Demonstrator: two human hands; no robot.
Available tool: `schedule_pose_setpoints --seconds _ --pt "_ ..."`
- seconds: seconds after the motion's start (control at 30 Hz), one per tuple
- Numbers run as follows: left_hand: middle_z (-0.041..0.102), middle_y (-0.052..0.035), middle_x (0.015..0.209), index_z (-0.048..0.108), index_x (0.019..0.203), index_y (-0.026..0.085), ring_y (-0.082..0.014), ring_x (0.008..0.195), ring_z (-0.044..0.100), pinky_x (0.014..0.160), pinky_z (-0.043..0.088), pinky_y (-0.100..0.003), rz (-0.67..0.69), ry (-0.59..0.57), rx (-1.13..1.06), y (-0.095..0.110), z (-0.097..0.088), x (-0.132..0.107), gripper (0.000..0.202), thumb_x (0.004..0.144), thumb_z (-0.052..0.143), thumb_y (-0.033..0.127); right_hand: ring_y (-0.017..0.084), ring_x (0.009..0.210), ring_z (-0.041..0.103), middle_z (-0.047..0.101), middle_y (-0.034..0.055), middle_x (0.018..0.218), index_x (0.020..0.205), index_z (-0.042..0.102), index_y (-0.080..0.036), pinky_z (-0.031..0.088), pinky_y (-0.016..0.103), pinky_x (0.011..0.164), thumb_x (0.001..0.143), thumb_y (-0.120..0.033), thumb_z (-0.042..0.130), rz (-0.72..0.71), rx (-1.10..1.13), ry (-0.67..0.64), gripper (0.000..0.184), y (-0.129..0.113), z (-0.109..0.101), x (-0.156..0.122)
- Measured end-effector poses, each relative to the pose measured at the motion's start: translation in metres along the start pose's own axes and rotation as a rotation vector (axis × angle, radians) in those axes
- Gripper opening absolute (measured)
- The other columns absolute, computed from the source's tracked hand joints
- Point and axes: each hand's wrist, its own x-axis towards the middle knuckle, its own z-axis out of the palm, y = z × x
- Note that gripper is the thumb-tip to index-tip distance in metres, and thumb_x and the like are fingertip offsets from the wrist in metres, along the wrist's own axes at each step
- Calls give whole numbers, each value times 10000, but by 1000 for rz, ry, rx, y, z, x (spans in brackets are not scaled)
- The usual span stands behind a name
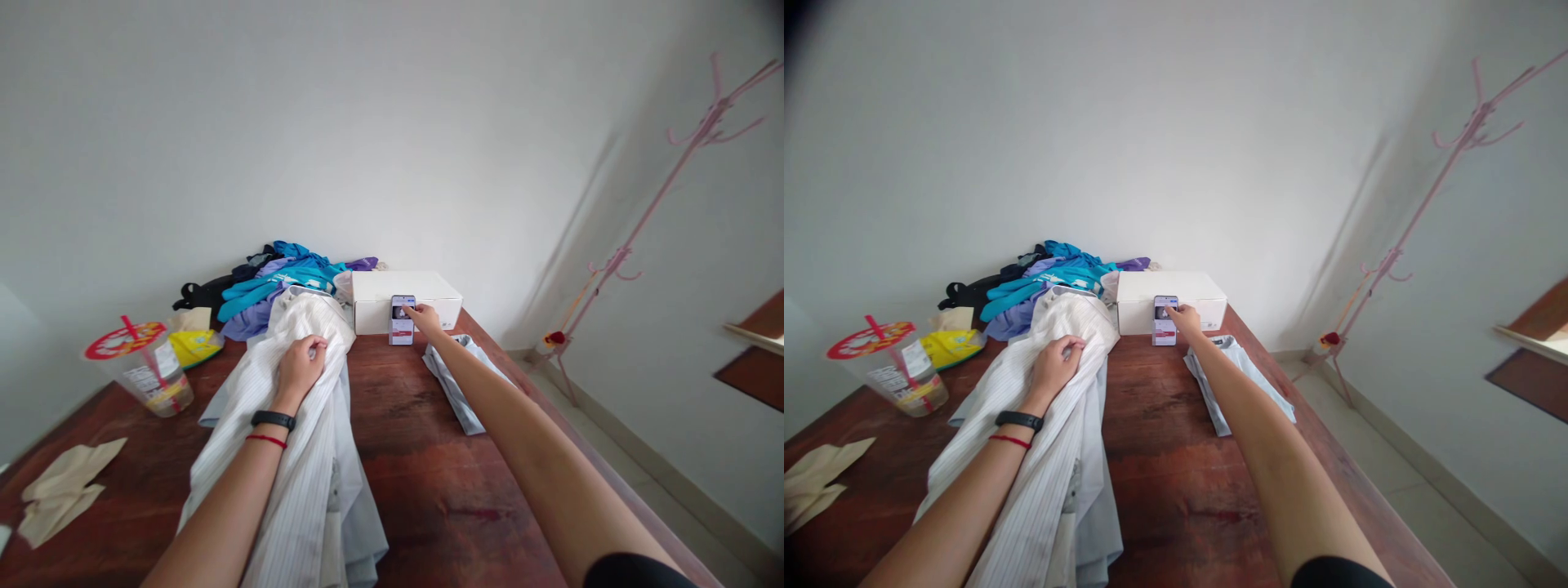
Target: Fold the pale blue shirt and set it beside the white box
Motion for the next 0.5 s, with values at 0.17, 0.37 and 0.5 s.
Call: schedule_pose_setpoints --seconds 0.17,0.37,0.5 --pt "783 -63 1019 719 958 239 -262 1001 713 893 532 -340 6 1 4 1 -1 0 214 932 517 302 248 995 655 723 98 1043 1007 674 -183 459 309 840 916 -569 516 -64 -50 65 427 6 -17 -32" --pt "787 -58 1041 716 962 240 -251 1013 716 876 533 -317 13 1 19 0 0 -1 206 939 521 302 342 1202 563 644 159 1245 1112 686 -200 405 401 991 888 -428 636 -195 -411 38 322 46 -59 -107" --pt "785 -55 1049 713 968 236 -245 1011 717 862 528 -304 28 1 42 -2 1 -1 220 947 505 304 379 1137 608 667 204 1187 1173 669 -144 423 413 914 886 -477 669 -160 -648 -137 440 62 -78 -152"
